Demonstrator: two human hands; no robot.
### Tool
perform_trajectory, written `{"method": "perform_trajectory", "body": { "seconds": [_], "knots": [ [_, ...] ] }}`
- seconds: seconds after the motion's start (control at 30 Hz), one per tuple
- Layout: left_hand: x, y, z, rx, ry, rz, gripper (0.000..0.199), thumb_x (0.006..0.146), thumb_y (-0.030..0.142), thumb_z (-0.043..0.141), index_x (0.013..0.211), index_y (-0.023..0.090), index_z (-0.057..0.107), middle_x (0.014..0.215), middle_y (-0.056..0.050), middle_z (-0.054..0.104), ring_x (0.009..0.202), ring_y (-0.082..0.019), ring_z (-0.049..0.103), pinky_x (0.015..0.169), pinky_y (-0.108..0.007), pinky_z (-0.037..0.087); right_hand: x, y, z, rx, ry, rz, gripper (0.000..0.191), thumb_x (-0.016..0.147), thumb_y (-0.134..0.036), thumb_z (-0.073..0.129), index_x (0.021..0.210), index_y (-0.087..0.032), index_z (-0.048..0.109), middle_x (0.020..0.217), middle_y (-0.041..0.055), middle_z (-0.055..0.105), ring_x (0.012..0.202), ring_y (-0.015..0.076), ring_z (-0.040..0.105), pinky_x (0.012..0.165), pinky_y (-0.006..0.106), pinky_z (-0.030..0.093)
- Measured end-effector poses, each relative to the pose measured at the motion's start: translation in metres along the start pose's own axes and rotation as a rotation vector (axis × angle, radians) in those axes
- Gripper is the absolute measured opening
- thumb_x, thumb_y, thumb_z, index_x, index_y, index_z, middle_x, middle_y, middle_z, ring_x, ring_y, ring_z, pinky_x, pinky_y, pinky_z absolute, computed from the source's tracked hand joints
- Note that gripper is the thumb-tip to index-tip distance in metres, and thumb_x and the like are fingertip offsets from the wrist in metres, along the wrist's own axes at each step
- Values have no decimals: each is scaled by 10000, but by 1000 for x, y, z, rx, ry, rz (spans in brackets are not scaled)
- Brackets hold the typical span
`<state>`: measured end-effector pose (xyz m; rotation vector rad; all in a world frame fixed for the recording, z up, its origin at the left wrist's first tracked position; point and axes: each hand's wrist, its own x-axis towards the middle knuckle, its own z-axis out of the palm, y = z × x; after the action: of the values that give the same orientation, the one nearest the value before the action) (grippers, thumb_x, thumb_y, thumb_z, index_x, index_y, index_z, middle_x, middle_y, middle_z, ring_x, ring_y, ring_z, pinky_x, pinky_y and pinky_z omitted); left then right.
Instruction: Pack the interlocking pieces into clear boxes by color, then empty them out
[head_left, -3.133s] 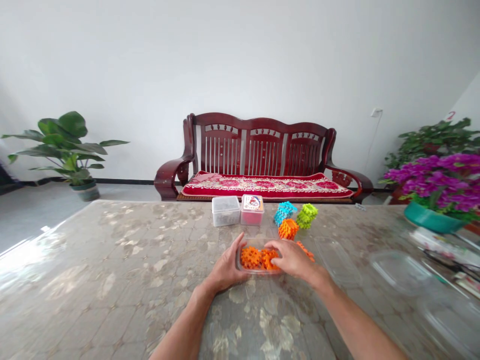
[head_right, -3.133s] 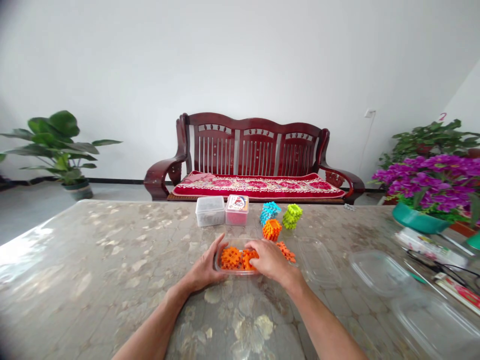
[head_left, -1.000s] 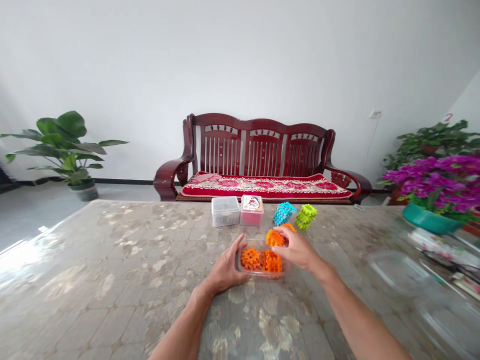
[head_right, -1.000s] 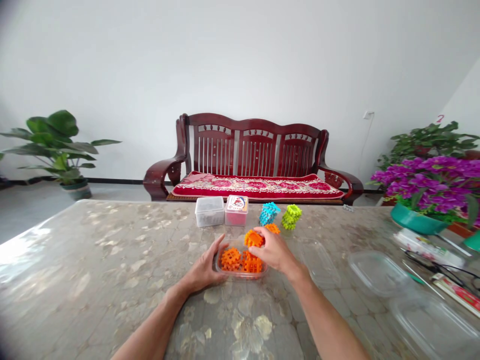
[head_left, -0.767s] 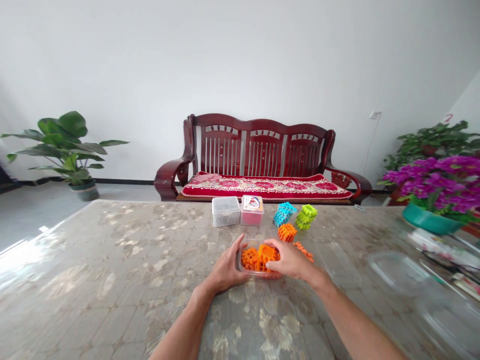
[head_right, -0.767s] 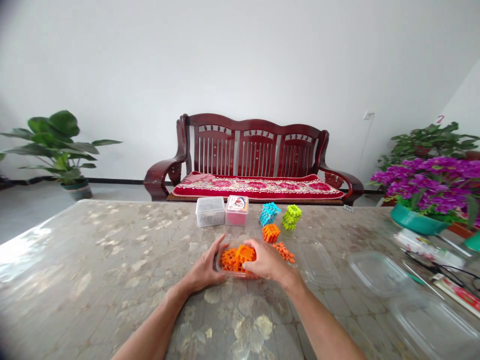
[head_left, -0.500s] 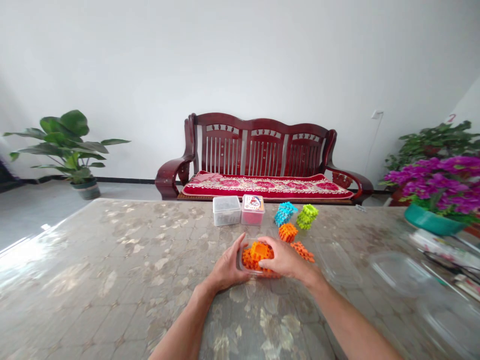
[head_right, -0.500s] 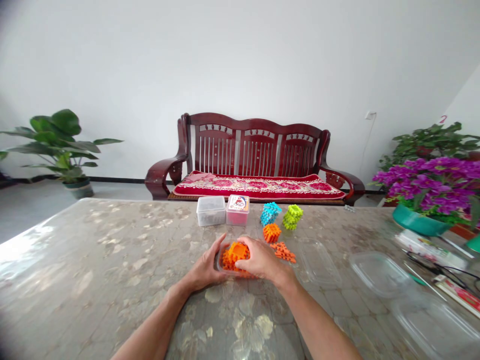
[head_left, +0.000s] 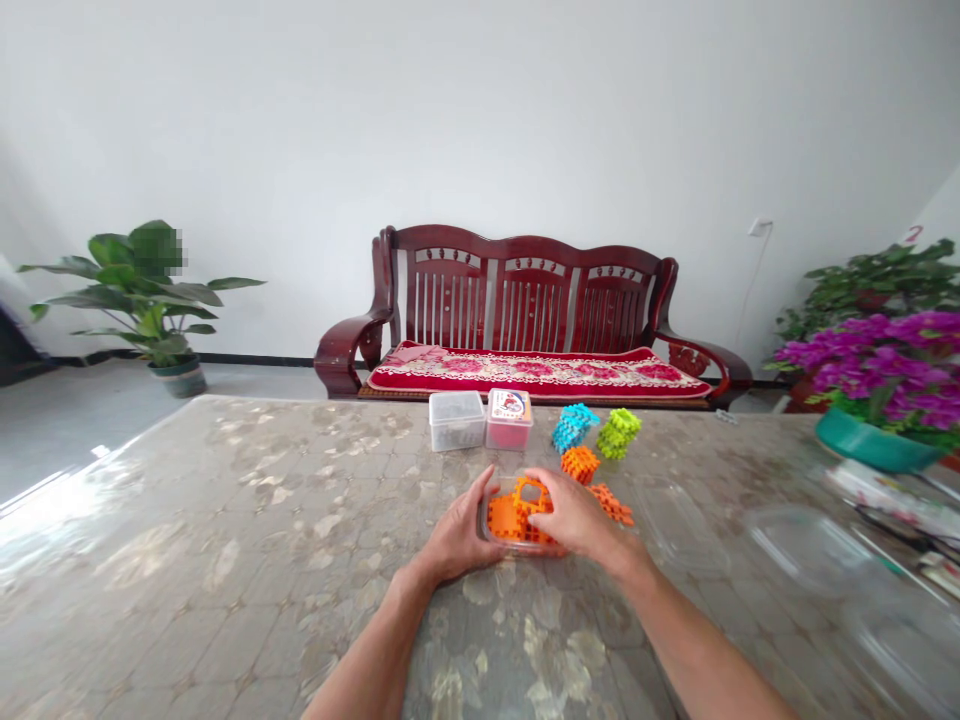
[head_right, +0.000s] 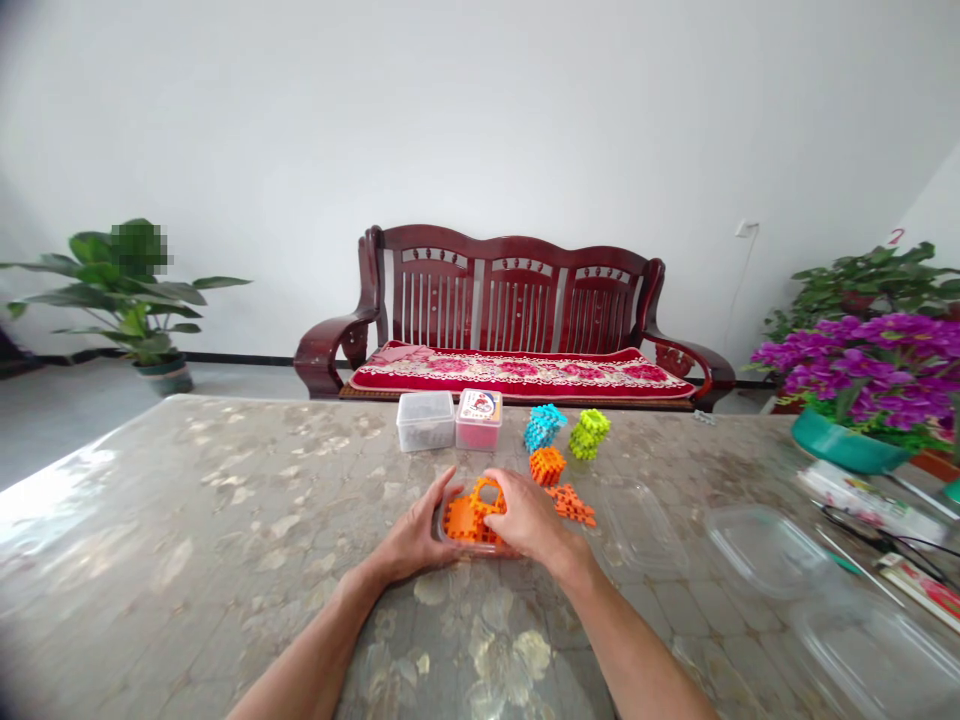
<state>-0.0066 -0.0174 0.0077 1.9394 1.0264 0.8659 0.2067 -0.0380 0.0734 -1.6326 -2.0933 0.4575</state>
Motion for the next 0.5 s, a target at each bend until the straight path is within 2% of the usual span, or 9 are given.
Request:
{"method": "perform_trajectory", "body": {
  "seconds": [0.17,0.33,0.5],
  "knots": [
    [0,0,0,-3,0,-6,1145,585,336,829,1525,204,188,1386,-143,541,1278,-296,512,1084,-405,391,-3,6,-13,-48,-12,-56,639,631,-85,592,1258,-208,583,1275,84,616,1179,227,556,1035,347,397],
    [0,2,0,1,7,-4,1136,578,347,832,1517,193,212,1374,-143,548,1261,-295,524,1076,-408,397,-10,7,-12,-43,3,-80,429,693,-89,572,1084,-223,685,1102,52,675,1053,193,606,967,305,431],
    [0,-2,1,1,11,13,1133,577,336,830,1516,186,214,1378,-139,544,1265,-292,517,1082,-402,392,-10,7,-4,-67,-11,-16,305,725,-75,551,932,-208,731,995,49,704,973,190,629,909,298,445]
  ]
}}
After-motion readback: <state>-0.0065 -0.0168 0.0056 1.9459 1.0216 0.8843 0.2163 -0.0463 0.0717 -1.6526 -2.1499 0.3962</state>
